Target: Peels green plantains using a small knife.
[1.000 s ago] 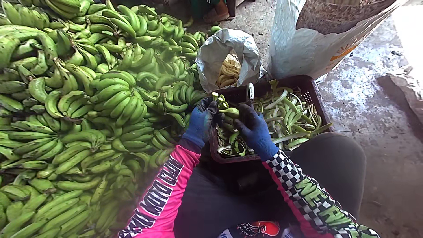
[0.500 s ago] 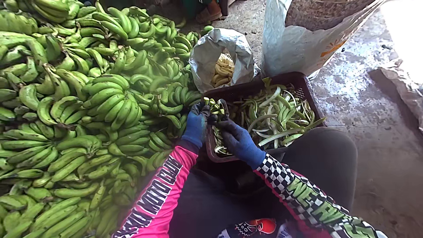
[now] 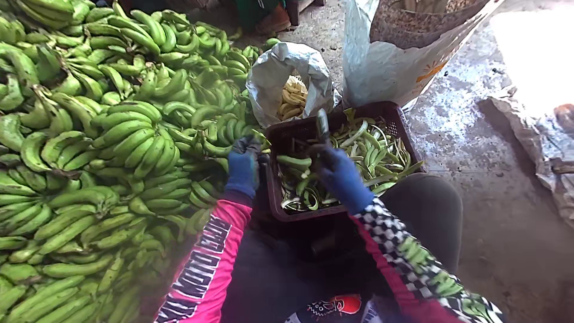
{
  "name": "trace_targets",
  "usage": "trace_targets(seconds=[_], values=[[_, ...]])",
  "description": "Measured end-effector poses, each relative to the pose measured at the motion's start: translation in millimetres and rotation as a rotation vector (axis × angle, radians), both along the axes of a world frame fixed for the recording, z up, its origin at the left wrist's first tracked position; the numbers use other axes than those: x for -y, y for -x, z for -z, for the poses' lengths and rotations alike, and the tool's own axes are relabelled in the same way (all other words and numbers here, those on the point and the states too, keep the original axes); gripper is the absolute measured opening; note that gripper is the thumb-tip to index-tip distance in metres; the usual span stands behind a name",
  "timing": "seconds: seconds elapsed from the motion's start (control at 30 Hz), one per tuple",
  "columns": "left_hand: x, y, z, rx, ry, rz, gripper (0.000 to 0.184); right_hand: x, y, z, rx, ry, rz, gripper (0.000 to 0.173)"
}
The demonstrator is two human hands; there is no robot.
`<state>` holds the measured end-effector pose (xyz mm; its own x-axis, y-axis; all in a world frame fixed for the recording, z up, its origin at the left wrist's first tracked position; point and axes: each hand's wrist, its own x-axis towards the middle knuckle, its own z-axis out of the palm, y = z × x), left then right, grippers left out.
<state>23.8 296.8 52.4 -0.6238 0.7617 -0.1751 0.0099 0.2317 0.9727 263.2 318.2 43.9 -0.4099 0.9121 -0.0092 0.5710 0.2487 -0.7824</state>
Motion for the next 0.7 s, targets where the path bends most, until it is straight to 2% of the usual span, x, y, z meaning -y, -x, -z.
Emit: trace_targets(seconds=[0.1,0.23,0.3,0.37,0.47,0.53,0.6,0.7], values=[[-1,-9,15,-0.047,0.135,0.11,0.037,-9,-54,-61,-0.077,-0.17,0.016,0.037],[-11,-23,16,-0.072,0.183,0.225,0.033,-59,-79,-90,-0.205,-0.339,0.104,0.033],[-16,-35,15,-0.09,0.204,0.304,0.031,-87,-83,-74,-0.212,-0.399,0.167,0.032],[-18,-48,12,-0.137,0.256,0.478,0.028,-104,-88,-42,-0.162,-0.392,0.231,0.033],[-18,-60,24,-0.275,0.389,0.968,0.029,-105,-91,-12,0.037,-0.241,0.253,0.031],[-22,-71,43,-0.486,0.512,1.203,0.038,-105,-91,-10,0.018,-0.213,0.217,0.033],[-26,-81,59,-0.674,0.621,1.262,0.045,-106,-89,-10,0.044,-0.21,0.191,0.035],[-35,-75,86,-0.896,0.733,1.098,0.049,-105,-83,-8,0.134,-0.15,0.193,0.043]])
